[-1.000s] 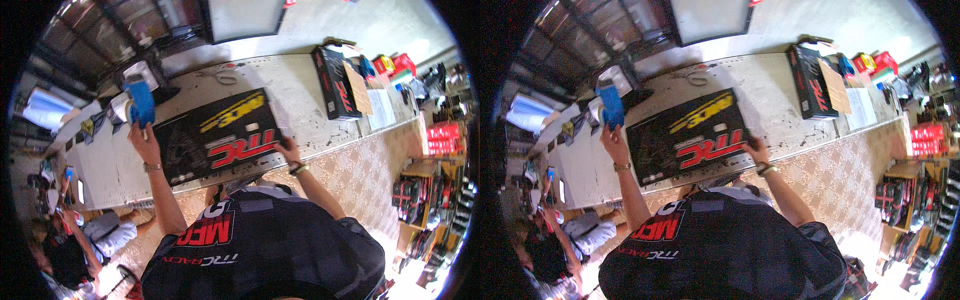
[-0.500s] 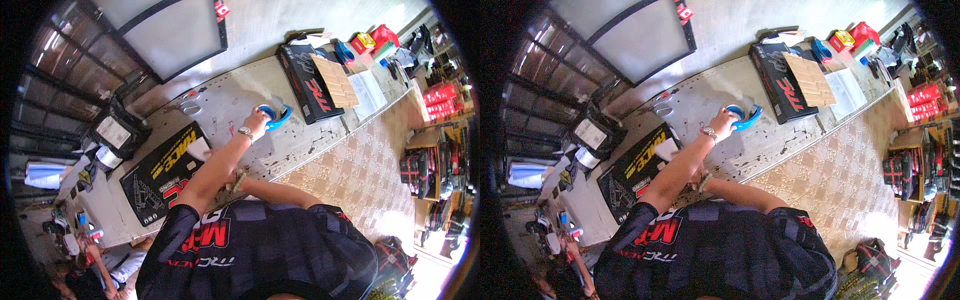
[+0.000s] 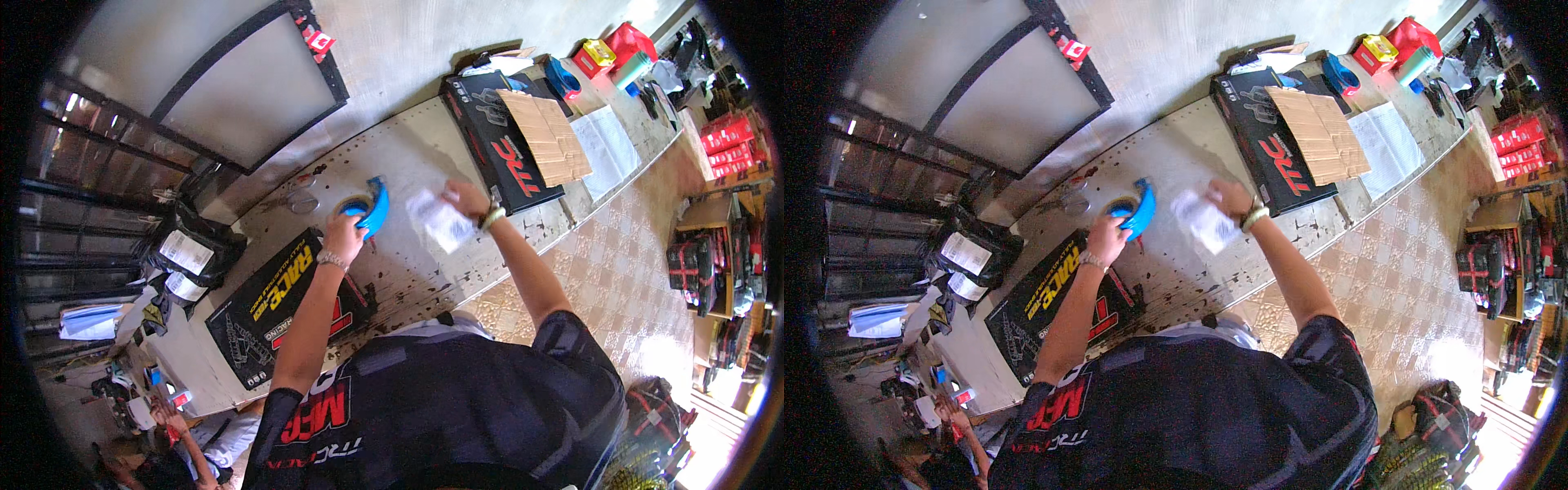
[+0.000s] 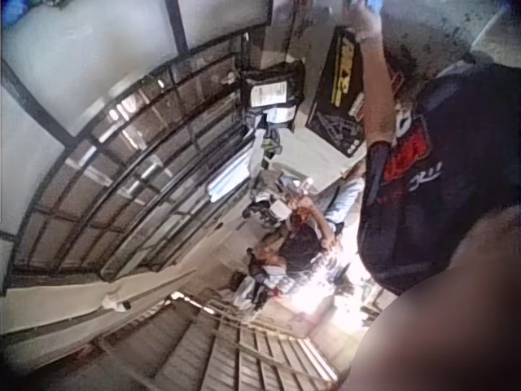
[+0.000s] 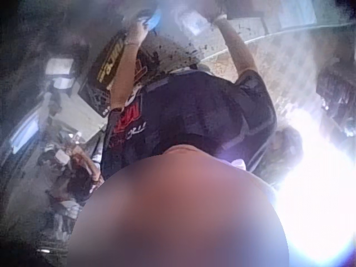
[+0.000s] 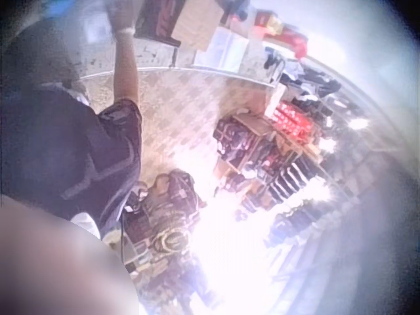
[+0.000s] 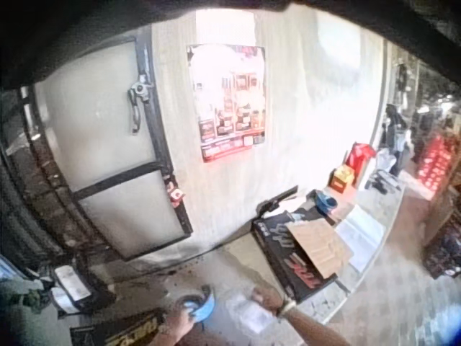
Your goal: The person places a black box on a workbench, wraps it in bubble wrap, and secures it with tape. They use scissors to cut the bubble wrap and a tape dispenser to seal the package. The wrapped box is then placed into a wire basket.
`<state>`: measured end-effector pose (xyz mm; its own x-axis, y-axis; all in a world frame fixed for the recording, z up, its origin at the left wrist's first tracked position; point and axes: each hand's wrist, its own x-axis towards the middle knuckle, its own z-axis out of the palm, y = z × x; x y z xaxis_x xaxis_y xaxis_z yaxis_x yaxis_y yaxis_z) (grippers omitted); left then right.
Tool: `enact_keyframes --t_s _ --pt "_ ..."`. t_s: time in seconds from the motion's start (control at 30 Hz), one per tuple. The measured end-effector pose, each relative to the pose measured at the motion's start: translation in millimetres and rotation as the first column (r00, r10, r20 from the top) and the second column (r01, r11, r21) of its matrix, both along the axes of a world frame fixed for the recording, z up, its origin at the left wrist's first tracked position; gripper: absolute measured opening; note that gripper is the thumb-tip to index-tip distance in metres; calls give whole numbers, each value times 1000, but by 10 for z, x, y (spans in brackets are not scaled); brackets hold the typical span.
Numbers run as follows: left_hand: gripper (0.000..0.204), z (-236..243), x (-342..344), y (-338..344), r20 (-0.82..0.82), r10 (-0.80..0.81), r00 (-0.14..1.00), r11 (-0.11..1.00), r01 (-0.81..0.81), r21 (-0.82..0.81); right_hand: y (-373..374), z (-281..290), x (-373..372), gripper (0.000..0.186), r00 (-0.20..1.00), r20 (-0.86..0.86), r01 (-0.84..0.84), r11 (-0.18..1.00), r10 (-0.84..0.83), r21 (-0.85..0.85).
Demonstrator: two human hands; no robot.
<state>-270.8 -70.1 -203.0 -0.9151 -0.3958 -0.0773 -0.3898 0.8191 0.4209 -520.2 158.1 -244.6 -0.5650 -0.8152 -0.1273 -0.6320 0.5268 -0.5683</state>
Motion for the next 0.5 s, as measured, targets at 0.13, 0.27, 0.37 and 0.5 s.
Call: enact_keyframes --t_s 0.13,0.27,0.37,0.5 --pt "33 1 268 304 -77 133 988 987 -139 -85 -252 -86 -249 71 881 -300 322 929 -365 -183" --pt "32 -25 406 751 -60 134 989 991 -135 -1 -410 -306 -24 68 952 -233 210 977 -196 38" --pt "33 -107 420 1016 -63 72 995 995 -67 73 -533 -531 -43 67 960 -230 179 983 -163 49" --pt "33 -217 354 1278 -61 -50 997 990 58 128 -777 -689 -394 65 968 -207 128 988 -142 -82"
